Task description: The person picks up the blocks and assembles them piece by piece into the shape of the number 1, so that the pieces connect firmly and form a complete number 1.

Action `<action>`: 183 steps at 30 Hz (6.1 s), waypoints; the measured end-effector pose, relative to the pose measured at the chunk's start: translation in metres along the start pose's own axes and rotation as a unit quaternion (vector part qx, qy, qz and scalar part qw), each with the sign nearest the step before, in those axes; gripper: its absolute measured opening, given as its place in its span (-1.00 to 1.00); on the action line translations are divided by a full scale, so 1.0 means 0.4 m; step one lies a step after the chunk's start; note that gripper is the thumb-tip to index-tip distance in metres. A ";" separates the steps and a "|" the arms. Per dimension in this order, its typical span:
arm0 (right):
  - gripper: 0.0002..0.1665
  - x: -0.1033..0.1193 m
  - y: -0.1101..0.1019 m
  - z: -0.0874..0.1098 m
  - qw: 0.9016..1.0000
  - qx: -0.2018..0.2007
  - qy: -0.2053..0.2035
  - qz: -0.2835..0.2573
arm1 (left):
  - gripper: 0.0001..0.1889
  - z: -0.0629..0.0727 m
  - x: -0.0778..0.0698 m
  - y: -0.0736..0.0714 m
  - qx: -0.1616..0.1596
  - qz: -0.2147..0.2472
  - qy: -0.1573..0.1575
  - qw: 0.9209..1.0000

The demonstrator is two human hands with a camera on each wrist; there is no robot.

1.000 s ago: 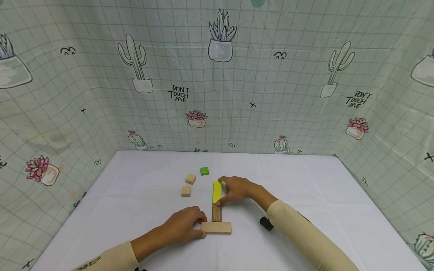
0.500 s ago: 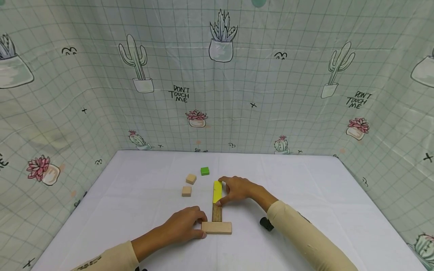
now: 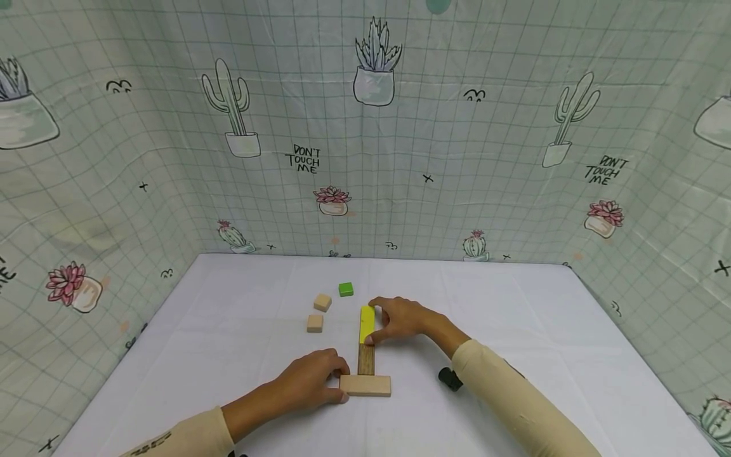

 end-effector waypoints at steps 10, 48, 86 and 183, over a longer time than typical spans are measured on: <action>-0.03 0.000 -0.027 -0.010 1.000 -0.030 -0.009 -0.001 | -0.68 0.005 0.000 -0.001 -0.004 0.003 0.002 1.000; -0.30 0.017 -0.070 -0.151 0.997 -0.078 0.024 0.015 | -0.67 0.010 0.003 -0.002 0.005 -0.003 -0.005 1.000; -0.23 0.019 -0.047 -0.214 1.000 -0.014 0.027 -0.008 | -0.69 0.006 0.003 -0.001 0.009 0.002 -0.011 1.000; -0.54 -0.005 -0.059 -0.181 0.998 -0.052 -0.028 0.029 | -0.66 0.006 0.010 0.003 0.013 0.003 -0.015 1.000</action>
Point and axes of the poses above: each hand's wrist, its own z-axis away from the middle knuckle, its own y-axis out of the palm, x = y × z, the point moved 6 cm from there along -z, towards the middle knuckle, and after that the axes turned 3 degrees about -y, right-handed, at the moved point
